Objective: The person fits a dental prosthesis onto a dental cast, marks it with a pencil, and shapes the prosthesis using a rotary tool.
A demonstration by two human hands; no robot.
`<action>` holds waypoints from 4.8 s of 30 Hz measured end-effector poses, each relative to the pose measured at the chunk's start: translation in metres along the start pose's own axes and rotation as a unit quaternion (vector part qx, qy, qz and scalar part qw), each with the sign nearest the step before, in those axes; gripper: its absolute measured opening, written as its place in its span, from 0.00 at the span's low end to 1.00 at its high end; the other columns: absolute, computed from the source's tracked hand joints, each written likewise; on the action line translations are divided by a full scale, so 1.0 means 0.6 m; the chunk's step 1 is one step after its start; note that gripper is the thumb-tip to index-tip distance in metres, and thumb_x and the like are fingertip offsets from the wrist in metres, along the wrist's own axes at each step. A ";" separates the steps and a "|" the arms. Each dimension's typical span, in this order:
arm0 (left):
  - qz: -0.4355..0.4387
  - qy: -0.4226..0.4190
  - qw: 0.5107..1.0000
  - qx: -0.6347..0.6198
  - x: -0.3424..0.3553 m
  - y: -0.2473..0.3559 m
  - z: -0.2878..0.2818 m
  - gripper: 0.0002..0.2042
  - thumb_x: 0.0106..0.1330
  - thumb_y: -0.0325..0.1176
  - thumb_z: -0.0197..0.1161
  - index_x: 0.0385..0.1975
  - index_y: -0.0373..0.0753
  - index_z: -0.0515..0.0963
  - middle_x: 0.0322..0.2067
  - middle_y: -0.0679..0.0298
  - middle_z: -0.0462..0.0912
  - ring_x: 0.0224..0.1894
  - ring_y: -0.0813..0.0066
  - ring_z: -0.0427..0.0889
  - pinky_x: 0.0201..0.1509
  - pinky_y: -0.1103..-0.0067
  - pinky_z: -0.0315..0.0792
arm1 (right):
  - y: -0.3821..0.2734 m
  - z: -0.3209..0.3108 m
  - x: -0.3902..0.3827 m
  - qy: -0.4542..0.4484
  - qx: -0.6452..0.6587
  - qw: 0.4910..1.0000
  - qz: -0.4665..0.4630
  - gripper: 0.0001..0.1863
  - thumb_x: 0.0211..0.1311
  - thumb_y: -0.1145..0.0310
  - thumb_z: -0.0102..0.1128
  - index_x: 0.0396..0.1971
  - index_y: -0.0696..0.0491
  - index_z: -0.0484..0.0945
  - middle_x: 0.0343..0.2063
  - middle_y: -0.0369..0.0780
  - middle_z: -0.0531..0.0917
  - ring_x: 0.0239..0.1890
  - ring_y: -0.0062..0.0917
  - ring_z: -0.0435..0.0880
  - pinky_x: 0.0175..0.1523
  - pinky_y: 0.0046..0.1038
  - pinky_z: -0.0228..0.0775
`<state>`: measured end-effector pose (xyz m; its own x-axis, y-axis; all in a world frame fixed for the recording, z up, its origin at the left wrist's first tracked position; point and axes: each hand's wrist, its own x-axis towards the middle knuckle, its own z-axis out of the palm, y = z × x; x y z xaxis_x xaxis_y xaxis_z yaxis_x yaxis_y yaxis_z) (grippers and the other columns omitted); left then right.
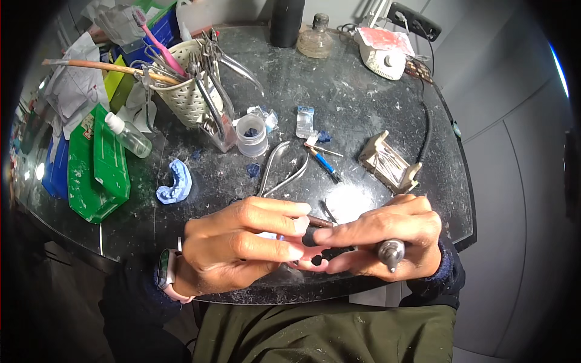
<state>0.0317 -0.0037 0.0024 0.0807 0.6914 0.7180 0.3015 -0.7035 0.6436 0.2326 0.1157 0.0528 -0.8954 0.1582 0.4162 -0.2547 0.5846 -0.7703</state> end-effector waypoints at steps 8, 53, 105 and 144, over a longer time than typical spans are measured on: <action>-0.031 0.001 0.999 -0.038 -0.004 -0.012 0.012 0.11 0.51 0.23 0.70 0.31 0.36 0.75 0.35 0.53 0.81 0.42 0.51 0.82 0.45 0.62 0.81 | 0.013 0.010 -0.002 0.025 -0.025 0.999 -0.009 0.14 0.49 0.78 0.65 0.39 0.56 0.80 0.28 0.41 0.84 0.28 0.28 0.85 0.32 0.24 0.76; 0.037 0.006 0.999 -0.005 -0.012 0.004 0.010 0.13 0.45 0.22 0.74 0.28 0.33 0.76 0.32 0.52 0.83 0.38 0.58 0.84 0.46 0.68 0.81 | 0.039 0.043 0.003 -0.020 -0.132 0.991 0.013 0.27 0.37 0.42 0.71 0.20 0.51 0.71 0.12 0.34 0.71 0.12 0.28 0.73 0.16 0.26 0.60; -0.073 -0.017 0.990 -0.118 -0.013 0.020 0.010 0.15 0.50 0.31 0.71 0.37 0.35 0.79 0.31 0.60 0.83 0.35 0.64 0.83 0.40 0.73 0.80 | 0.038 0.036 0.002 -0.041 -0.203 0.978 -0.028 0.28 0.41 0.38 0.64 0.14 0.49 0.66 0.12 0.31 0.68 0.10 0.23 0.70 0.15 0.26 0.56; -0.027 -0.118 0.990 -0.065 -0.001 0.019 -0.003 0.15 0.46 0.30 0.73 0.34 0.34 0.80 0.32 0.58 0.83 0.35 0.66 0.83 0.40 0.74 0.81 | 0.045 0.036 -0.004 -0.027 -0.295 0.944 -0.147 0.13 0.31 0.59 0.55 0.13 0.52 0.67 0.13 0.34 0.67 0.11 0.20 0.68 0.14 0.20 0.52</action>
<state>0.0332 -0.0123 0.0099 0.2919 0.7373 0.6092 0.1870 -0.6687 0.7197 0.2200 0.1137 0.0204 -0.8397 -0.1111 0.5317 -0.2617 0.9405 -0.2169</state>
